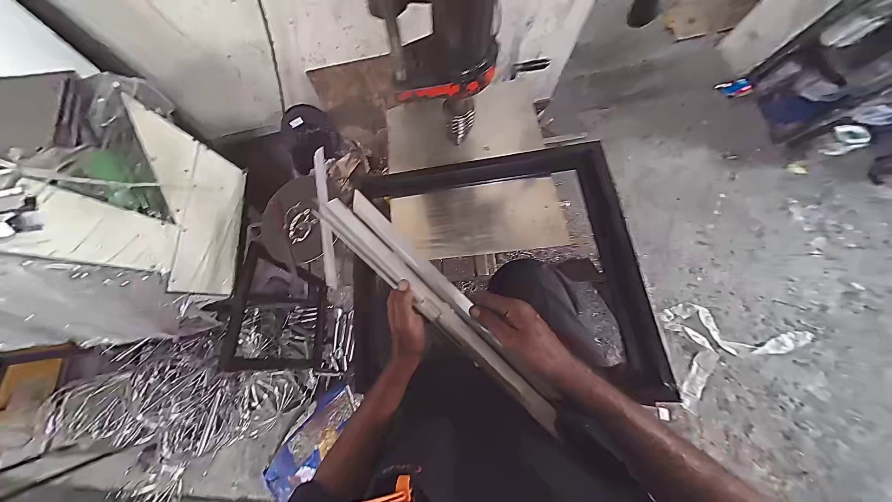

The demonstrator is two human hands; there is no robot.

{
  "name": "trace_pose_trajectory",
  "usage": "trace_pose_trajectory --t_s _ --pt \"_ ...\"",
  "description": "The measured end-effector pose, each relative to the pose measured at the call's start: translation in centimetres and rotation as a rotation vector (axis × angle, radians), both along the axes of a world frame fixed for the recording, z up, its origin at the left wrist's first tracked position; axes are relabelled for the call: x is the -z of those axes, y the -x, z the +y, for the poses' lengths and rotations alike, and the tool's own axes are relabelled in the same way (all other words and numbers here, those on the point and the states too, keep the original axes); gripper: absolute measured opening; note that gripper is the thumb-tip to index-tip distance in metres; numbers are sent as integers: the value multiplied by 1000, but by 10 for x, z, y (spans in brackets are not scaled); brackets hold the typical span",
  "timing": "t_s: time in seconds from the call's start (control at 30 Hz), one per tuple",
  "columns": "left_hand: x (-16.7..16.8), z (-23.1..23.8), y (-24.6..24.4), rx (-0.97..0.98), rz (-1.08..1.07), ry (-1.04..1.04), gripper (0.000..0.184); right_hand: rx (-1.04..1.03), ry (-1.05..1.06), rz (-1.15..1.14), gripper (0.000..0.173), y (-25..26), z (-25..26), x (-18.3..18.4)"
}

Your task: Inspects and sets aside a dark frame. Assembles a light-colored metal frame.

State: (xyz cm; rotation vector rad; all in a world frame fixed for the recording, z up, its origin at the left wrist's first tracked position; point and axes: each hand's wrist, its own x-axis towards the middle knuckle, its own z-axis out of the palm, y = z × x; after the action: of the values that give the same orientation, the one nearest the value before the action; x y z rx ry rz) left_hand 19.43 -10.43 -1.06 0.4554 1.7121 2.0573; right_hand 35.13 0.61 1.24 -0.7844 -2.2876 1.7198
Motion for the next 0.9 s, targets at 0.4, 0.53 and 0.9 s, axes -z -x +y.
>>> trace_pose_trajectory --t_s 0.4,0.53,0.9 --pt "15 0 18 -69 -1 -107 58 460 -433 -258 57 -117 29 -6" --pt "-2 0 49 -169 7 -130 61 559 -639 -462 51 -142 54 6" --pt "-86 -62 157 -170 248 -69 71 607 -660 -615 49 -123 86 13"
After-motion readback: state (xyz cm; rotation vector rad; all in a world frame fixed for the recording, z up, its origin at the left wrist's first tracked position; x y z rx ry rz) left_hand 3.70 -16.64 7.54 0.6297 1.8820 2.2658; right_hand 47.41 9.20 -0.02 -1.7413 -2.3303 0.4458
